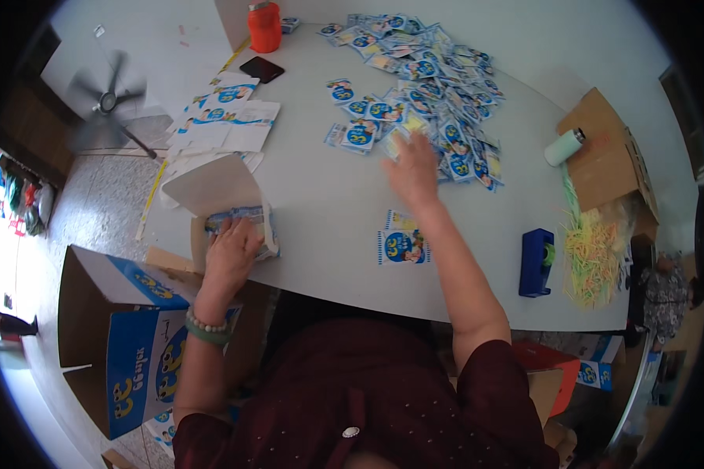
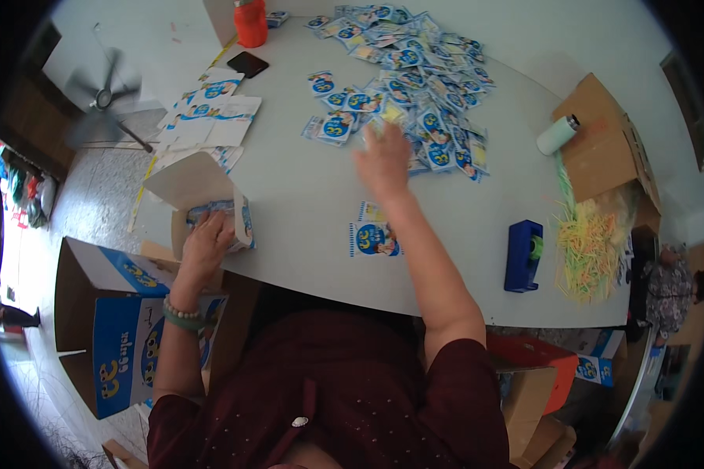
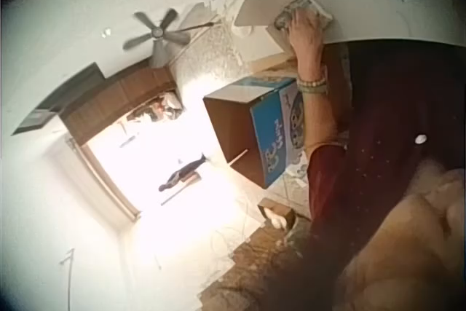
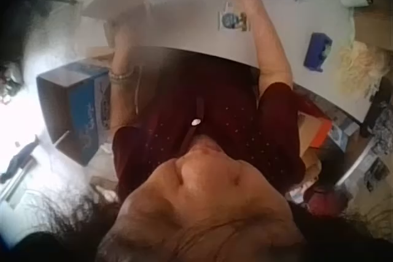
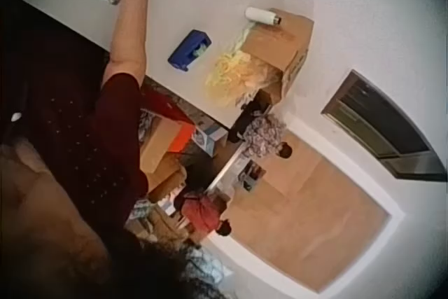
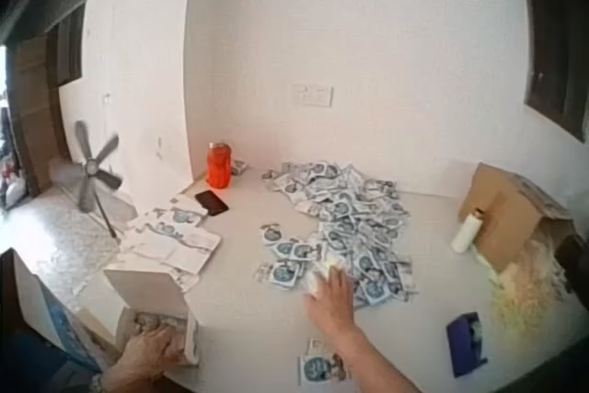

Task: Packing small product packets into small cardboard display boxes and then into a larger shipping box.

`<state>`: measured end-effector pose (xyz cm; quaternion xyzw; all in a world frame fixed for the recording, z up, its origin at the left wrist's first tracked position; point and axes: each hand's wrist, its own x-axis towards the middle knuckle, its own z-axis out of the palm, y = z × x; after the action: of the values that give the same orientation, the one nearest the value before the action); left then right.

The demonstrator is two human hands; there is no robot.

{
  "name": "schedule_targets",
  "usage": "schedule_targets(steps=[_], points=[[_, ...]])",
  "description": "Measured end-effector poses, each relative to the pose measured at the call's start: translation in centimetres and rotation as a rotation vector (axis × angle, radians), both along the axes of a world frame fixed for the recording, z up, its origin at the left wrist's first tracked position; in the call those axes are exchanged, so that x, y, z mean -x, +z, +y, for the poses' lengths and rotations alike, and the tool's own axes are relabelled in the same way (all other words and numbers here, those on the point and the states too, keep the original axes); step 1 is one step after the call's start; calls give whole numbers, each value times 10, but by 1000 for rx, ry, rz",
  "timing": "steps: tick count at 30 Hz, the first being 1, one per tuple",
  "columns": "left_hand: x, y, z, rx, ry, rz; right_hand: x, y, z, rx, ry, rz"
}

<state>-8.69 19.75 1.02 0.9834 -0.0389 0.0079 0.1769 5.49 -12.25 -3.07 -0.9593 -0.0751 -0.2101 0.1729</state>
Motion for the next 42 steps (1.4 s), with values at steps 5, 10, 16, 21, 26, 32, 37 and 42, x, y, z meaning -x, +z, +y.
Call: schedule_targets(steps=[5, 10, 16, 21, 26, 32, 37, 42], points=[[6, 14, -38, -99, -32, -699, -22, -18, -69, 113, -254, 169], [16, 5, -109, 215, -422, -446, 23, -47, -55, 301, 90, 197], [-11, -47, -123, 562, -180, 2, 96, -3, -44, -127, 235, 300], [-25, -49, -157, 490, -285, -107, 134, 17, -58, -192, 255, 455], [-18, -49, -173, 592, -263, 41, 152, 34, -39, 21, 47, 769], [-9, -49, -159, 1285, 87, 657, 145, 17, -30, -1113, -7, 678], [-27, -58, -146, 1975, 311, 730, 105, 9, 0, -706, 104, 601], [-37, -43, -127, 2008, 440, 701, 50, -23, -11, 308, -381, 83]])
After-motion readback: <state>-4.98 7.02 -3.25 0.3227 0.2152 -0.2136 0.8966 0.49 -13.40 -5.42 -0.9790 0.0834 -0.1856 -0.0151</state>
